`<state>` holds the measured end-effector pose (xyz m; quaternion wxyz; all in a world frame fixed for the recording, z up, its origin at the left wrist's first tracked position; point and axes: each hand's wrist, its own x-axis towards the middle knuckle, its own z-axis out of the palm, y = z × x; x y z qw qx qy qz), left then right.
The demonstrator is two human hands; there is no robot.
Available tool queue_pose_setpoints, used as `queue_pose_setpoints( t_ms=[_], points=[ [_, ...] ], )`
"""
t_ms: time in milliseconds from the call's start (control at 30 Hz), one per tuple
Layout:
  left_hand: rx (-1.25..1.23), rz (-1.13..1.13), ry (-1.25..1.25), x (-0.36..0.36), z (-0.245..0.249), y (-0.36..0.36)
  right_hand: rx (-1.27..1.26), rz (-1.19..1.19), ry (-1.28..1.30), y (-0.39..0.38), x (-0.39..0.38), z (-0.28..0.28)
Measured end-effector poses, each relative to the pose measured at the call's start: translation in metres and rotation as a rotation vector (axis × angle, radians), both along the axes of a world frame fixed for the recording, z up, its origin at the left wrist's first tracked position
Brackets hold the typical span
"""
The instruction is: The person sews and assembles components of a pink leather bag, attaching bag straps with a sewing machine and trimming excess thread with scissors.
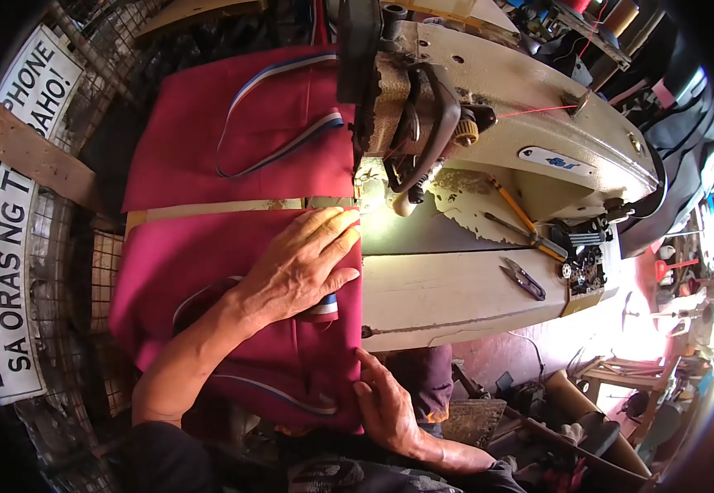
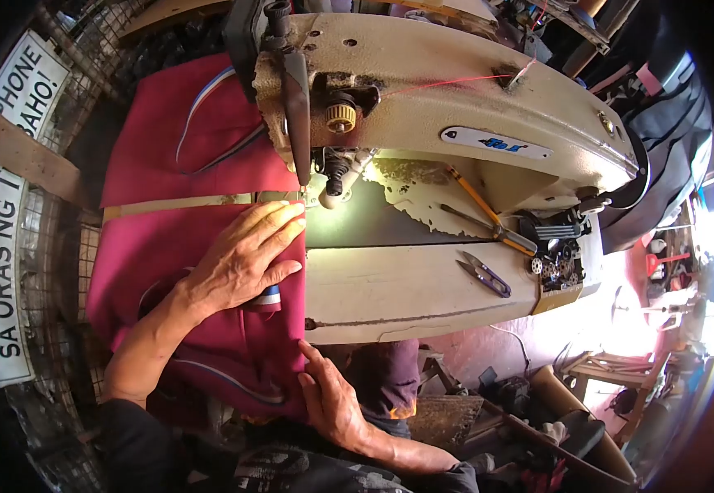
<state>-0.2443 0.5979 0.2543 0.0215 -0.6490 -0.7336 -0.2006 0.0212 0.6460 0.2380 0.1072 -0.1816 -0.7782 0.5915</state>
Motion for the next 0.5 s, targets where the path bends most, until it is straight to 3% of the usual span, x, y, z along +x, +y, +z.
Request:
queue_pose_setpoints(
  t_ms=[500],
  points=[
    [0.021,-0.021,-0.033,-0.018,-0.002,0.010,-0.054,0.026,-0.061,0.014,-0.007,0.008]
  ],
)
